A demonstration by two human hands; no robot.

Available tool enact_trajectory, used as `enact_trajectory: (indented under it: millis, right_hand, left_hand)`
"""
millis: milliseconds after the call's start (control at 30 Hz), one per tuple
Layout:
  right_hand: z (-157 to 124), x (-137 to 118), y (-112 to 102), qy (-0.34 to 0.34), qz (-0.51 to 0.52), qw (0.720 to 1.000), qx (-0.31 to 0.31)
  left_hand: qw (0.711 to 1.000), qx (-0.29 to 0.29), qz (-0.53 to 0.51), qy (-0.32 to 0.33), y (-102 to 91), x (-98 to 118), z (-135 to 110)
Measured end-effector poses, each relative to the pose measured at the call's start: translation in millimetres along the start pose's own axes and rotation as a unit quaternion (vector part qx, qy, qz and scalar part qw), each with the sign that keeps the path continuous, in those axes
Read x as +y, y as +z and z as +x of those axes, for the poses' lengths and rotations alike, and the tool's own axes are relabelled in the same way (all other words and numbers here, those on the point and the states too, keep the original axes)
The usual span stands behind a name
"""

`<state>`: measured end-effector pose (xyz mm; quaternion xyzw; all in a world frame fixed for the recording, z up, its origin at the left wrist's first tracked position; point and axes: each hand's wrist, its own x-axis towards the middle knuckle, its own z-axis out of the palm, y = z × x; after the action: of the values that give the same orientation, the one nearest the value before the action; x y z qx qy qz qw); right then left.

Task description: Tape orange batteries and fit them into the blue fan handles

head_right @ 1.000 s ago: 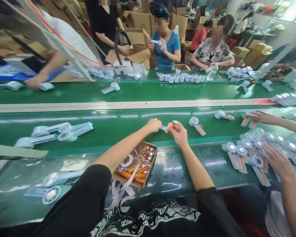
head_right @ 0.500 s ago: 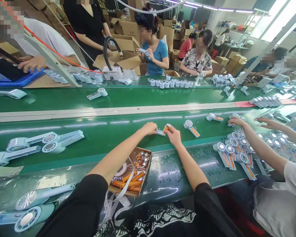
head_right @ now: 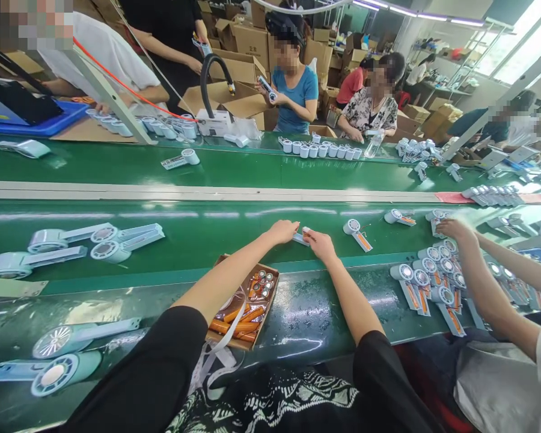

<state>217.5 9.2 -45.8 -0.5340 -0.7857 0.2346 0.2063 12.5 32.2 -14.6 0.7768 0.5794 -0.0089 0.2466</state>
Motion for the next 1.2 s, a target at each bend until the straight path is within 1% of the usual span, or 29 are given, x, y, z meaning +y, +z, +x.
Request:
enact_trajectory:
  millis: [133, 233, 300, 333, 367, 400, 467, 533, 567, 600, 633, 667, 700, 733, 800, 833, 867, 900, 933, 967, 1000, 1033, 1067, 1133, 1200]
  right_hand:
    - [3, -6, -3, -0.044, -0.094, 0.992, -0.079]
    - [13, -19, -2, -0.064, -0.161, 0.977, -0.126]
    - [22, -28, -1, -0.074, -0.195, 0.966, -0.154]
    - [26, -32, -1, -0.078, -0.208, 0.961, -0.165]
    - [30, -35, -1, -0.083, -0.218, 0.957, -0.172]
    - [33, -37, -1, -0.087, -0.224, 0.955, -0.176]
    - [36, -39, -3, -0.092, -0.229, 0.953, -0.177]
    - [35, -37, -5, -0.089, -0.225, 0.955, -0.170]
    - [33, -35, -6, -0.085, -0.221, 0.958, -0.161]
    - [30, -34, -7, -0.080, -0.216, 0.962, -0.149]
    - [27, -34, -8, -0.074, -0.210, 0.965, -0.136]
    - [23, -35, -9, -0.070, -0.208, 0.968, -0.123]
    - [19, -39, -9, -0.058, -0.205, 0.972, -0.098]
    - [13, -44, -8, -0.039, -0.197, 0.978, -0.057]
    - [-4, -63, -5, 0.005, -0.149, 0.987, 0.057]
    - [-16, -76, -2, 0.021, -0.103, 0.988, 0.109]
    - [-30, -92, 2, 0.026, -0.041, 0.989, 0.139]
    - [-46, -108, 5, 0.017, 0.031, 0.991, 0.129]
    - [-63, -126, 9, 0.001, 0.108, 0.991, 0.081]
    - [-81, -143, 13, -0.014, 0.184, 0.983, -0.001]
    - [-97, -159, 17, -0.026, 0.249, 0.963, -0.104]
    - [-113, -174, 19, -0.030, 0.290, 0.937, -0.195]
    - [-126, -186, 21, -0.031, 0.311, 0.911, -0.269]
    - [-145, -201, 21, -0.046, 0.310, 0.867, -0.388]
    - [-153, -206, 18, -0.105, 0.271, 0.822, -0.490]
  left_hand:
    - [0.999, 0.025, -0.032, -0.023, 0.1, 4, 4]
    - [0.996, 0.046, -0.064, -0.036, -8.1, 7, 7]
    - [0.993, 0.065, -0.085, -0.040, -17.2, 5, 0]
    - [0.991, 0.080, -0.095, -0.041, -21.7, 1, -9]
    - [0.989, 0.099, -0.102, -0.040, -25.1, -5, -23]
    - [0.986, 0.118, -0.108, -0.036, -26.8, -13, -42]
    - [0.982, 0.147, -0.115, -0.024, -22.7, -34, -95]
    - [0.983, 0.147, -0.111, -0.009, -7.8, -55, -159]
    - [0.985, 0.137, -0.102, -0.002, 2.9, -64, -191]
    - [0.990, 0.119, -0.070, 0.009, 14.6, -72, -219]
    - [0.995, 0.098, -0.034, 0.007, 26.6, -77, -243]
    - [0.996, 0.085, 0.004, -0.004, 37.7, -80, -262]
    - [0.996, 0.078, 0.039, -0.018, 47.2, -81, -276]
    - [0.994, 0.078, 0.065, -0.036, 54.3, -80, -284]
    - [0.990, 0.093, 0.093, -0.058, 60.7, -73, -290]
    - [0.988, 0.105, 0.097, -0.058, 60.4, -68, -291]
    - [0.986, 0.124, 0.097, -0.053, 58.5, -63, -292]
    - [0.983, 0.149, 0.096, -0.045, 55.8, -57, -294]
    - [0.979, 0.177, 0.094, -0.035, 52.8, -51, -298]
    - [0.974, 0.206, 0.091, -0.028, 50.2, -45, -303]
    - [0.968, 0.232, 0.087, -0.024, 48.2, -41, -310]
    - [0.964, 0.251, 0.083, -0.021, 46.9, -38, -317]
    - [0.961, 0.264, 0.080, -0.018, 46.3, -37, -325]
    - [0.956, 0.283, 0.075, -0.012, 47.4, -41, -341]
    - [0.947, 0.313, 0.077, -0.017, 51.3, -52, -356]
